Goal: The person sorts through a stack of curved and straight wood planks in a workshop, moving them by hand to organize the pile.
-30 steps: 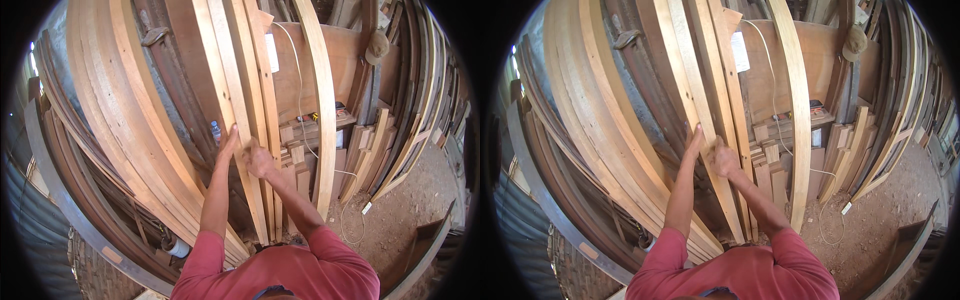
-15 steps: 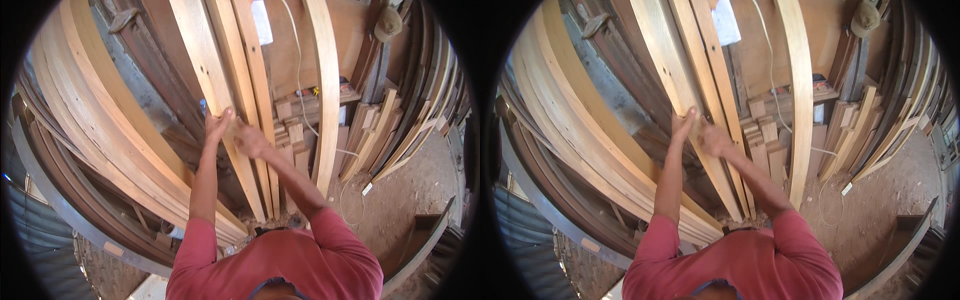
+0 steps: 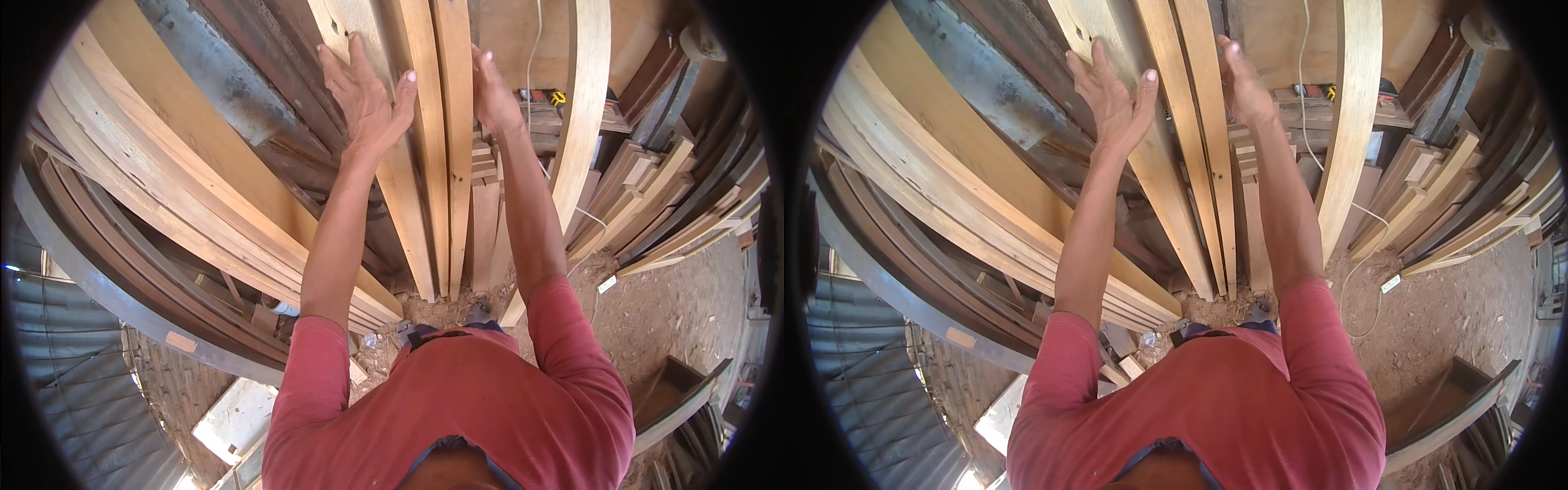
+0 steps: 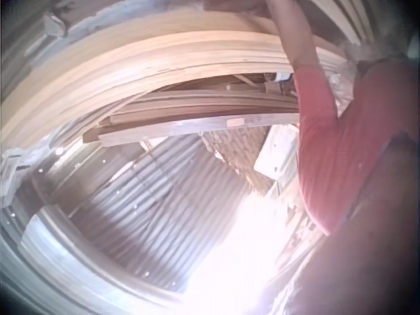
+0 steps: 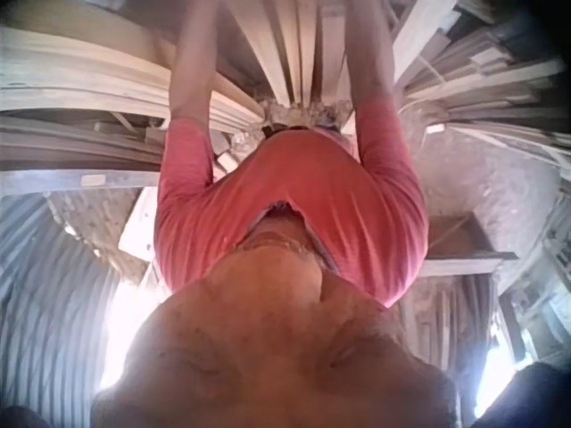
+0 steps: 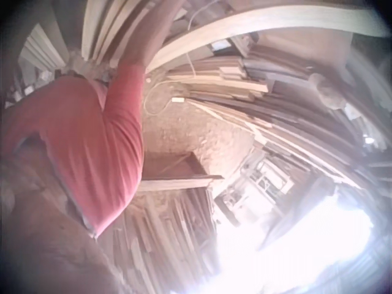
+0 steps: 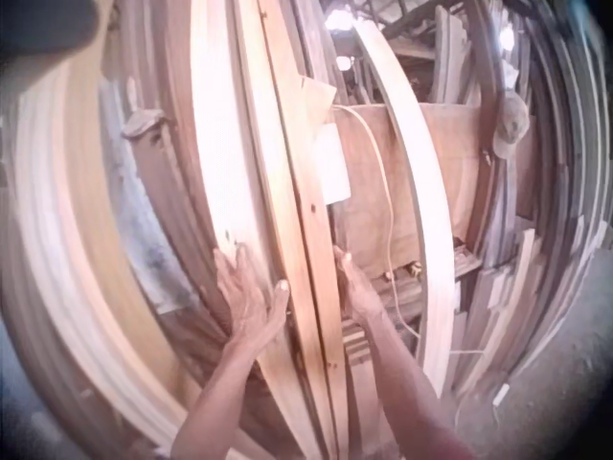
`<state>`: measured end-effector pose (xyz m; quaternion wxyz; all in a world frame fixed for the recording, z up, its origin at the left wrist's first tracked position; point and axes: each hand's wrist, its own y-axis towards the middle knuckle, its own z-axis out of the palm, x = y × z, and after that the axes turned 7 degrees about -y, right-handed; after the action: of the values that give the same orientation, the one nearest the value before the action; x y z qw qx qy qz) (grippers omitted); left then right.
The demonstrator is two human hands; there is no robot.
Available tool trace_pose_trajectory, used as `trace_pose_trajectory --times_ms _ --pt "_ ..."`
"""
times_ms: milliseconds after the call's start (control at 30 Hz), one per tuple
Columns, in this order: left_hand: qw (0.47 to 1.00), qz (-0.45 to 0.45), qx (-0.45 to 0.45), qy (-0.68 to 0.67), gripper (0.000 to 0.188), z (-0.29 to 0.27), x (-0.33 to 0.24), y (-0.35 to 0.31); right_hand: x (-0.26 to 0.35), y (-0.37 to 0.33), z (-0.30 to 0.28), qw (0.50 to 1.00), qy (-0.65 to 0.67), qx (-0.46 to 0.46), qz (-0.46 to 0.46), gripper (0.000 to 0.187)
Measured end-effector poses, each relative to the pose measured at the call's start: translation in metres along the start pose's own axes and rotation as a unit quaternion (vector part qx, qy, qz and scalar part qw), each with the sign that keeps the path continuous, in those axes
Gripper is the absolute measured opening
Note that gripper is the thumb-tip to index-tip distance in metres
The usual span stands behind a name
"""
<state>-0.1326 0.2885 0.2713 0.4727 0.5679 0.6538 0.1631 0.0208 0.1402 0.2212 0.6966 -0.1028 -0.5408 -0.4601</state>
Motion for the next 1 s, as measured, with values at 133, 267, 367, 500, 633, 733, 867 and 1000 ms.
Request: trace_pose_trajectory --times_ms 133,267,367,500,633,733,867,1000 --pt "0.996 0.029 -0.027 0.078 0.088 0.016 0.016 -0.003 -0.02 0.015 0.01 0.977 0.013 -0.05 0.209 0.071" --pt "0.986 0.085 -0.089 0.112 0.086 0.026 0.027 -0.004 -0.019 0.014 0.01 0.978 -0.004 -0.025 0.209 0.074" --pt "0.981 0.119 -0.126 0.091 0.084 0.031 0.029 -0.001 -0.03 0.013 -0.001 0.982 -0.009 -0.019 0.19 0.075" --pt "0.986 0.105 -0.099 0.077 0.09 0.025 0.024 -0.003 -0.027 0.003 0.003 0.978 0.005 -0.022 0.208 0.073" --pt "0.978 0.064 -0.02 0.2 0.095 0.005 -0.005 -0.013 -0.009 -0.026 0.021 0.985 -0.024 -0.025 0.17 0.074" --pt "0.998 0.04 0.011 0.041 0.099 -0.008 -0.049 -0.011 -0.018 -0.038 0.016 0.99 -0.058 -0.009 0.131 0.074" --pt "0.944 -0.034 0.074 -0.319 0.094 -0.021 -0.075 -0.026 -0.004 -0.062 0.025 0.986 -0.117 -0.003 0.117 0.072" --pt "0.869 -0.066 0.088 -0.483 0.09 -0.036 -0.067 -0.036 0.009 -0.105 0.037 0.955 -0.289 0.013 0.06 0.075"
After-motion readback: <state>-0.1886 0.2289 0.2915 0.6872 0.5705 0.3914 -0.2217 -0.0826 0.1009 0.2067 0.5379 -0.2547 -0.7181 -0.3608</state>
